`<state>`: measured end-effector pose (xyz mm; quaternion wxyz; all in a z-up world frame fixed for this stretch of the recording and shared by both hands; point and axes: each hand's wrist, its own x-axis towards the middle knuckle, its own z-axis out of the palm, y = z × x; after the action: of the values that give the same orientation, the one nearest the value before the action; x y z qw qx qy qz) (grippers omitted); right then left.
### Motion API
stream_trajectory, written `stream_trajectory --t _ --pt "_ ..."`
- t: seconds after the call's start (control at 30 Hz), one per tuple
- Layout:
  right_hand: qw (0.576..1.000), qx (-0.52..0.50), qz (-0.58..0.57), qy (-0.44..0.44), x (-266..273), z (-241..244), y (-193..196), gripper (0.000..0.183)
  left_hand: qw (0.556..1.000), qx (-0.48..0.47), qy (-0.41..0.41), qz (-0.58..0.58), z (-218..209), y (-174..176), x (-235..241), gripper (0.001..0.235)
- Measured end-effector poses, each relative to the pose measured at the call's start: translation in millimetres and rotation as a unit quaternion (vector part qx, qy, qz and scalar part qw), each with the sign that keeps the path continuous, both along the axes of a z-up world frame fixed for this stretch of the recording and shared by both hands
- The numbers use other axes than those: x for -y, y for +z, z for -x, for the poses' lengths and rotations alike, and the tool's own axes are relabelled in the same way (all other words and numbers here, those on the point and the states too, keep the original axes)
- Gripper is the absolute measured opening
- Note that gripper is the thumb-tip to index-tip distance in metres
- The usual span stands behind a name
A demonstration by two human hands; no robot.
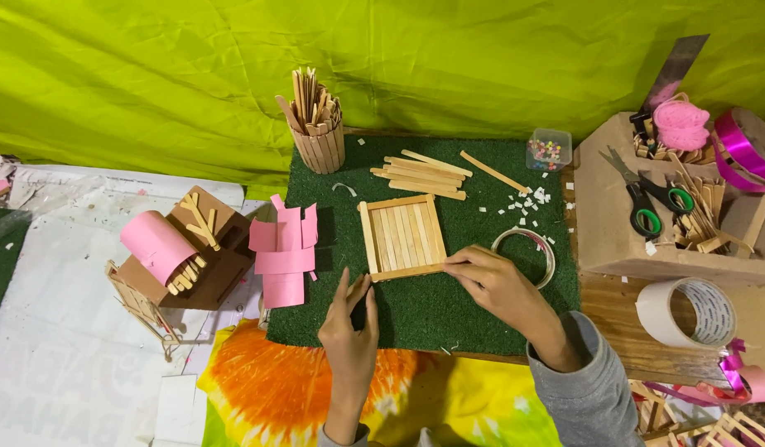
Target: Assembling a small structure using popsicle sticks and double-sided tape, including cutting tape with scissors.
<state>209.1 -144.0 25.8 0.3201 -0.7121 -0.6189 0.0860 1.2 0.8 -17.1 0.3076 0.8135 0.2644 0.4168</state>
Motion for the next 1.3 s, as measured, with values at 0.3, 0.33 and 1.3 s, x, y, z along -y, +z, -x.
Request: stream_trajectory --t 0.3,0.33,1.3 --pt "0.991 0.133 -0.027 -0.017 -7.9 20.1 18.5 0.011 0.965 -0.129 0.018 -0.226 -5.6 22.4 -6.6 0.014" --pt "0.991 0.133 -0.028 -0.017 -7.7 20.0 13.1 0.011 0.965 -0.128 0.018 -0.227 -6.8 22.9 -7.8 0.014" --pt "0.984 0.018 0.170 -0.057 -37.5 -77.4 66.0 0.027 0.957 -0.124 -0.206 -0.164 -83.0 127.9 -74.1 0.011"
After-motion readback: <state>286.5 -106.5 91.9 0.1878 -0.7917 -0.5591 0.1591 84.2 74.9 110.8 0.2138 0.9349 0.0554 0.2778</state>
